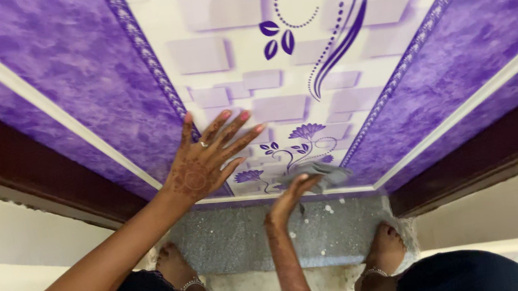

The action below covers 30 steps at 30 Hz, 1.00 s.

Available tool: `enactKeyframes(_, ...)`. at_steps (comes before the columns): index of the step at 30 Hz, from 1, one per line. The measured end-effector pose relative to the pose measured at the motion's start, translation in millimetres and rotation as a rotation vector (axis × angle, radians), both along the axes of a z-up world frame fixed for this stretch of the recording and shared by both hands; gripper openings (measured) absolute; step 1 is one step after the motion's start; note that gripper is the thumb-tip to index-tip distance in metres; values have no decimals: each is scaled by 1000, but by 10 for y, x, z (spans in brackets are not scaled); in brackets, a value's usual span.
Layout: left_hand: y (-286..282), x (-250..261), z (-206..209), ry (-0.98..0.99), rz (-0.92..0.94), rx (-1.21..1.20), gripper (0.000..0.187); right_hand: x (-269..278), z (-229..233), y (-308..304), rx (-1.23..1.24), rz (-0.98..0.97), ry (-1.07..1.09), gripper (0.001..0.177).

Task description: The person applies a decorative adhesive sheet onto a door, smoothing and pressing it against the surface using a cloth and by hand.

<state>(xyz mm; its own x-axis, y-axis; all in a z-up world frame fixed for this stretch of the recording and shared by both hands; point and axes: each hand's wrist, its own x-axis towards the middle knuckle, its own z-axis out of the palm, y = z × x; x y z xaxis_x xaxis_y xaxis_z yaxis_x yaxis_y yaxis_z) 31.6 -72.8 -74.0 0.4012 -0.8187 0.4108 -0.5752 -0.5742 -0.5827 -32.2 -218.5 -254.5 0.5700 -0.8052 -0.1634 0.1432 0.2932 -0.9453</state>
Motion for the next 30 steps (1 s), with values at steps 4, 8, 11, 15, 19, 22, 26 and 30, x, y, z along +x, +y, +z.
enactKeyframes(4,-1,-8,7,35,-8,-7,82,124,-371,-172,89,0,-125,115)
enactKeyframes(8,2,-82,44,73,14,17,81,171,-744,-836,627,15,-258,105)
enactKeyframes(11,3,-112,84,84,41,43,80,173,-645,-906,715,-34,-337,99)
enactKeyframes(15,-35,-125,74,119,59,32,79,171,-773,-819,555,-28,-368,95)
enactKeyframes(19,-78,-159,124,153,53,3,79,258,-1138,-1036,501,-35,-481,95)
enactKeyframes(22,-96,-226,182,242,114,31,81,134,-1194,-1284,498,-102,-455,101)
enactKeyframes(26,-164,-335,219,235,38,-37,82,26,-964,-1476,499,-122,-523,101)
enactKeyframes(30,-225,-383,183,330,33,-91,85,18,-974,-1637,446,-112,-598,106)
